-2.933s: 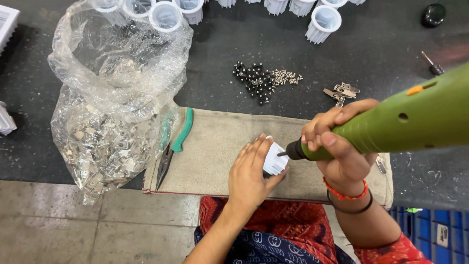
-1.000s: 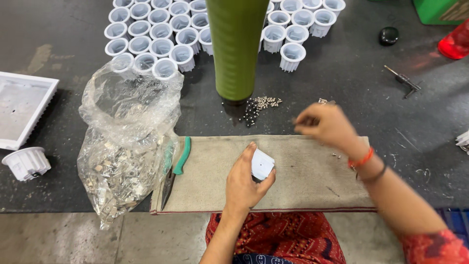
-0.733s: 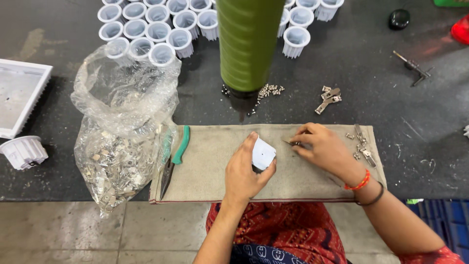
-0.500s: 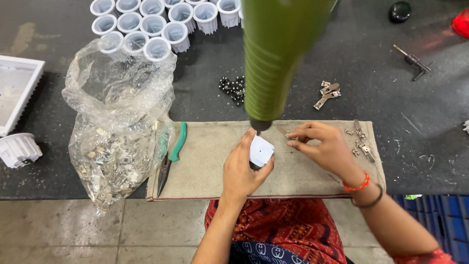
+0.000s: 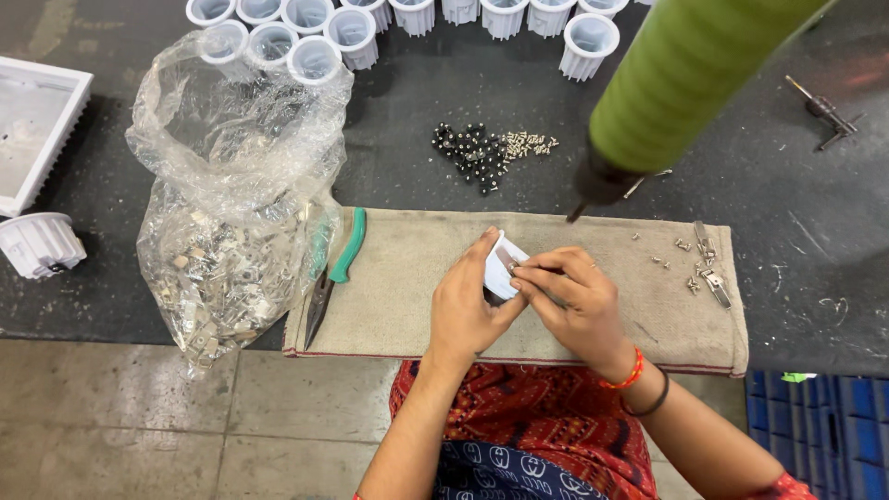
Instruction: The person uses an electric screwdriver to drive screws into white plastic lamp holder housings, fitting small metal contacts and parts into each unit by hand before screwing. Finished holders are placed in rows on the work table, and the person repeats the assembly cycle on the next housing.
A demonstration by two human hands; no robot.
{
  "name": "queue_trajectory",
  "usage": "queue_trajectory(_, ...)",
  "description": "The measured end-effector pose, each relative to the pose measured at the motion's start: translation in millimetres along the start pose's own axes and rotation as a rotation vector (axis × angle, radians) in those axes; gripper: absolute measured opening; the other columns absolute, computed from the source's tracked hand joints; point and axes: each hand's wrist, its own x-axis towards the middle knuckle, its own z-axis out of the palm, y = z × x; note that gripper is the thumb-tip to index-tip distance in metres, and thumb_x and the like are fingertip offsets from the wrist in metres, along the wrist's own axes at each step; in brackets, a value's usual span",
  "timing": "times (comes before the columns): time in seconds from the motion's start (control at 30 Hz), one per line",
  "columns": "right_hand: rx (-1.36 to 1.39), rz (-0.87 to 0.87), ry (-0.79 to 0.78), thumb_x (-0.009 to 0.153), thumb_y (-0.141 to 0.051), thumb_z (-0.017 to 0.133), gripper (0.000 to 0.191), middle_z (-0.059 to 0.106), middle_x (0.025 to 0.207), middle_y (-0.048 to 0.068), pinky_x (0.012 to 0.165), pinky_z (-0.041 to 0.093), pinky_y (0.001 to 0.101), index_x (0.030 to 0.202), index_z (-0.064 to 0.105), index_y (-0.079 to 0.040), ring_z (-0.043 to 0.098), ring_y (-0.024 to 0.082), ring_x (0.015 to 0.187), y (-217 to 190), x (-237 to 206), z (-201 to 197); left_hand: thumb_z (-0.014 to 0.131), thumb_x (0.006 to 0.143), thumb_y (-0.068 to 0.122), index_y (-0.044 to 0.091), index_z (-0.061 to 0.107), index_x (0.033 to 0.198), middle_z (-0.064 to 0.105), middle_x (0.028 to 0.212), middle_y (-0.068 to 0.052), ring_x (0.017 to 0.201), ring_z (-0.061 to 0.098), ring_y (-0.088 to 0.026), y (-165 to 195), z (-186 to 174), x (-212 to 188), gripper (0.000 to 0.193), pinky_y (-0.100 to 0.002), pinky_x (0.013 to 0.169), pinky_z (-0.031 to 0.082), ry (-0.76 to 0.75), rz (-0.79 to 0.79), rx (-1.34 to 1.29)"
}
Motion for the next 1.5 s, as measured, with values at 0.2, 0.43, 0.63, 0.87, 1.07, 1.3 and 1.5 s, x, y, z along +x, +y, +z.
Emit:
queue_trajectory(0.2,-0.059,-0.060,0.007,0.080,0.000,0.081,0.024,0.071,0.104,0.007,0.080,0.057,0.0347,0.103,0.077,-0.006,0.066,0.024,0.094,-2,3,3,0.085,0.077,0.019,0.001,0.050,0.144,0.065,0.137,-0.020,0.122,0.067,-0.039,1,-6,3,0.078,-0.044,0.101,0.055,-0.069,-0.054,-0.066)
queue_trajectory(0.43,-0.038,-0.044,-0.043,0.082,0.000,0.081,0.023,0.069,0.104,0.006,0.080,0.056,0.0342,0.105,0.077,-0.006,0.066,0.023,0.093,-7,9,0,0.083,0.080,0.023,0.006,0.046,0.150,0.070,0.121,-0.016,0.109,0.071,-0.037,5,-17,11,0.081,-0.043,0.092,0.058,-0.147,-0.118,-0.173)
queue_trajectory(0.63,0.039,-0.029,-0.180,0.083,-0.002,0.078,0.022,0.068,0.107,0.009,0.083,0.058,0.0344,0.105,0.075,-0.004,0.068,0.023,0.096,6,6,-8,0.080,0.085,0.019,0.008,0.050,0.144,0.069,0.127,-0.020,0.111,0.070,-0.040,6,-15,15,0.068,-0.044,0.093,0.058,-0.058,0.020,-0.128)
queue_trajectory(0.87,-0.054,0.182,-0.123,0.097,-0.010,0.074,0.014,0.075,0.100,0.010,0.076,0.056,0.0332,0.110,0.076,-0.005,0.073,0.022,0.086,111,78,-24,0.079,0.088,0.020,0.008,0.055,0.138,0.071,0.121,-0.018,0.106,0.073,-0.036,3,-13,20,0.056,-0.041,0.090,0.059,-0.132,-0.059,-0.225)
queue_trajectory(1.07,-0.281,0.109,-0.303,0.087,-0.011,0.079,0.014,0.072,0.093,0.014,0.076,0.057,0.0374,0.100,0.079,-0.005,0.071,0.026,0.080,171,108,-2,0.079,0.089,0.018,0.006,0.054,0.138,0.068,0.128,-0.020,0.114,0.071,-0.037,3,-14,20,0.057,-0.042,0.097,0.058,-0.106,-0.013,-0.233)
queue_trajectory(1.3,-0.414,-0.038,-0.302,0.089,-0.013,0.076,0.033,0.072,0.120,0.017,0.099,0.054,0.0429,0.121,0.073,-0.005,0.067,0.038,0.112,218,99,3,0.078,0.089,0.021,0.003,0.054,0.139,0.066,0.135,-0.020,0.123,0.068,-0.038,-1,-11,18,0.058,-0.044,0.105,0.056,-0.107,0.026,-0.185)
queue_trajectory(1.5,-0.077,-0.156,-0.317,0.092,-0.017,0.075,0.053,0.059,0.140,0.022,0.109,0.041,0.0462,0.139,0.058,-0.001,0.055,0.038,0.128,192,96,-10,0.078,0.090,0.022,0.004,0.053,0.140,0.065,0.137,-0.020,0.125,0.067,-0.038,-1,-10,17,0.059,-0.043,0.106,0.056,-0.109,0.019,-0.173)
